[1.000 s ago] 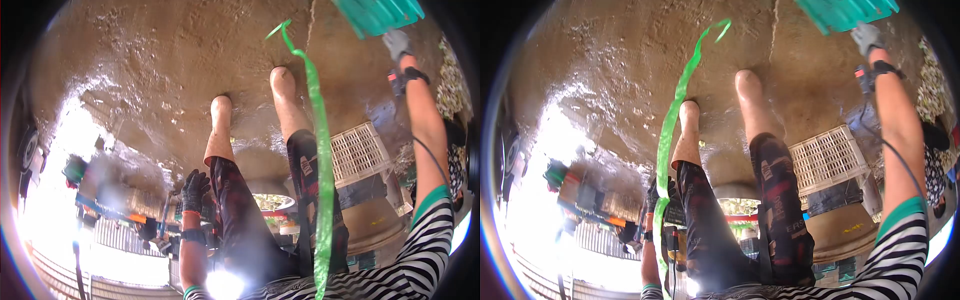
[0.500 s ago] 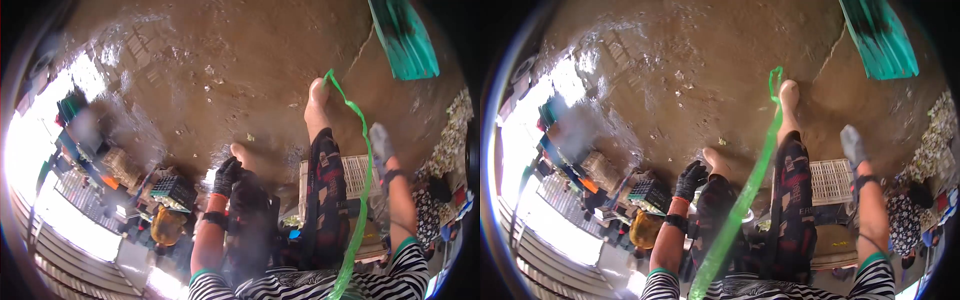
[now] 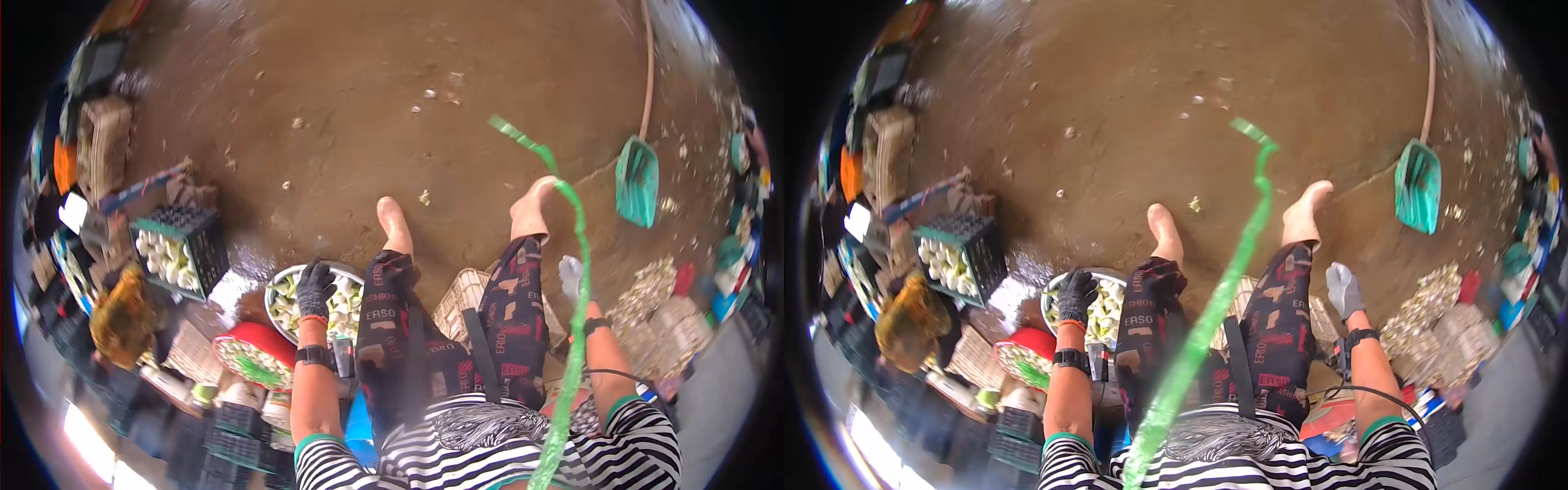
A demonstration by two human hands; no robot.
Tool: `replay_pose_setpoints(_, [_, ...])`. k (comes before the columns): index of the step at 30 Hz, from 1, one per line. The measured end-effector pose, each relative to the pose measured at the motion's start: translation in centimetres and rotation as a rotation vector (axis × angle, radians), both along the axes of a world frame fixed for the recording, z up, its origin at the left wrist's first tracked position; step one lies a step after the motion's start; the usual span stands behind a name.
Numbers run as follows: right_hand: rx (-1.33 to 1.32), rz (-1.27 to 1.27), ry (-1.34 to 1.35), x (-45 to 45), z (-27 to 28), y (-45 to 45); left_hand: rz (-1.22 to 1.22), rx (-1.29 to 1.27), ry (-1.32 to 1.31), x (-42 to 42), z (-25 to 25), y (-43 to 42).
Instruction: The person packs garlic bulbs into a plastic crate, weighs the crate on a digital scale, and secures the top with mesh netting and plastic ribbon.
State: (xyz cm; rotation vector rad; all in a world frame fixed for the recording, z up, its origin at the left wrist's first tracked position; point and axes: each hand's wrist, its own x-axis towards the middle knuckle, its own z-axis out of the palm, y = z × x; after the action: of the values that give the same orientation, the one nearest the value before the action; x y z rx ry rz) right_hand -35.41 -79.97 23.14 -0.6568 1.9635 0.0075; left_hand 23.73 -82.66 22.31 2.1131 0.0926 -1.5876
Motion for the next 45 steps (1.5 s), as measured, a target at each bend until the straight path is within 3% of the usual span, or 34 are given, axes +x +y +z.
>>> replay_pose_setpoints(5, [-0.113,0.679,0.048,11.3,5.2,-8.2,0.390,0.166,-0.105,6.9,3.1,8.3])
replay_pose_setpoints(8, [-0.150,0.965,0.044,18.6,4.3,-12.5,0.402,0.148,-0.074,6.6,1.2,11.5])
replay_pose_setpoints(11, [-0.144,1.367,0.000,23.7,-1.0,-13.0,0.448,0.107,0.037,4.3,0.3,11.4])
replay_pose_setpoints(13, [-0.113,1.731,-0.115,28.5,-3.8,-13.7,0.343,0.003,0.116,2.6,-2.1,11.7])
replay_pose_setpoints(16, [0.061,2.030,-0.279,31.6,-13.2,-11.4,0.520,-0.060,0.275,0.1,-7.1,11.6])
replay_pose_setpoints(19, [-0.085,2.044,-0.470,31.8,-21.3,-8.6,0.504,-0.038,0.181,-0.5,-10.8,9.8])
replay_pose_setpoints(22, [-0.353,1.979,-0.415,29.4,-31.2,-6.5,0.764,-0.028,0.181,-1.4,-14.8,12.3])
replay_pose_setpoints(23, [-0.453,1.942,-0.354,29.0,-34.3,-6.4,0.524,0.028,0.054,-2.2,-14.5,11.8])
replay_pose_setpoints(24, [-0.687,1.920,-0.516,29.1,-36.5,-9.8,0.549,0.088,0.114,-2.7,-15.3,13.0])
replay_pose_setpoints(26, [-0.368,2.038,-0.604,29.7,-38.7,-10.6,0.598,0.210,0.233,-3.7,-16.7,15.4])
replay_pose_setpoints(27, [-0.220,2.092,-0.642,29.8,-39.6,-11.9,0.355,0.185,0.178,-4.3,-17.1,15.5])
replay_pose_setpoints(28, [-0.615,2.026,-0.662,29.0,-39.3,-12.5,0.113,0.158,0.118,-4.5,-17.2,16.1])
replay_pose_setpoints(31, [-0.377,1.964,-0.474,29.3,-39.1,-17.1,0.342,0.133,0.086,-4.8,-16.5,13.3])
replay_pose_setpoints(33, [-0.872,1.496,-0.353,27.9,-39.3,-22.7,0.663,0.175,0.137,-4.5,-15.4,9.2])
replay_pose_setpoints(34, [-0.767,1.548,-0.169,26.2,-39.8,-26.2,0.561,0.031,0.201,-4.3,-15.2,8.6])
replay_pose_setpoints(35, [-0.726,1.388,-0.068,24.4,-39.5,-29.5,0.512,-0.064,0.260,-4.2,-15.7,8.6])
replay_pose_setpoints(37, [-0.972,0.986,0.059,20.6,-40.7,-34.2,0.409,-0.246,0.367,-3.6,-17.1,8.8])
replay_pose_setpoints(38, [-0.968,0.976,0.124,18.9,-41.5,-35.8,0.439,0.065,0.135,-4.8,-16.4,6.2])
replay_pose_setpoints(39, [-0.961,0.965,0.189,17.2,-42.3,-37.4,0.437,0.062,0.193,-4.9,-16.6,4.1])
replay_pose_setpoints(40, [-0.976,1.260,0.464,17.0,-41.6,-38.2,0.474,0.073,0.181,-5.1,-16.5,2.3])
replay_pose_setpoints(41, [-0.788,1.230,0.359,15.9,-43.4,-38.7,0.523,0.066,0.192,-5.4,-16.2,0.7])
replay_pose_setpoints(43, [-0.514,1.216,0.391,17.6,-40.7,-37.2,0.610,0.097,0.157,-5.6,-15.8,-1.0])
replay_pose_setpoints(45, [-0.554,1.301,0.261,17.0,-39.9,-34.8,0.690,0.139,0.070,-5.4,-16.8,-0.8])
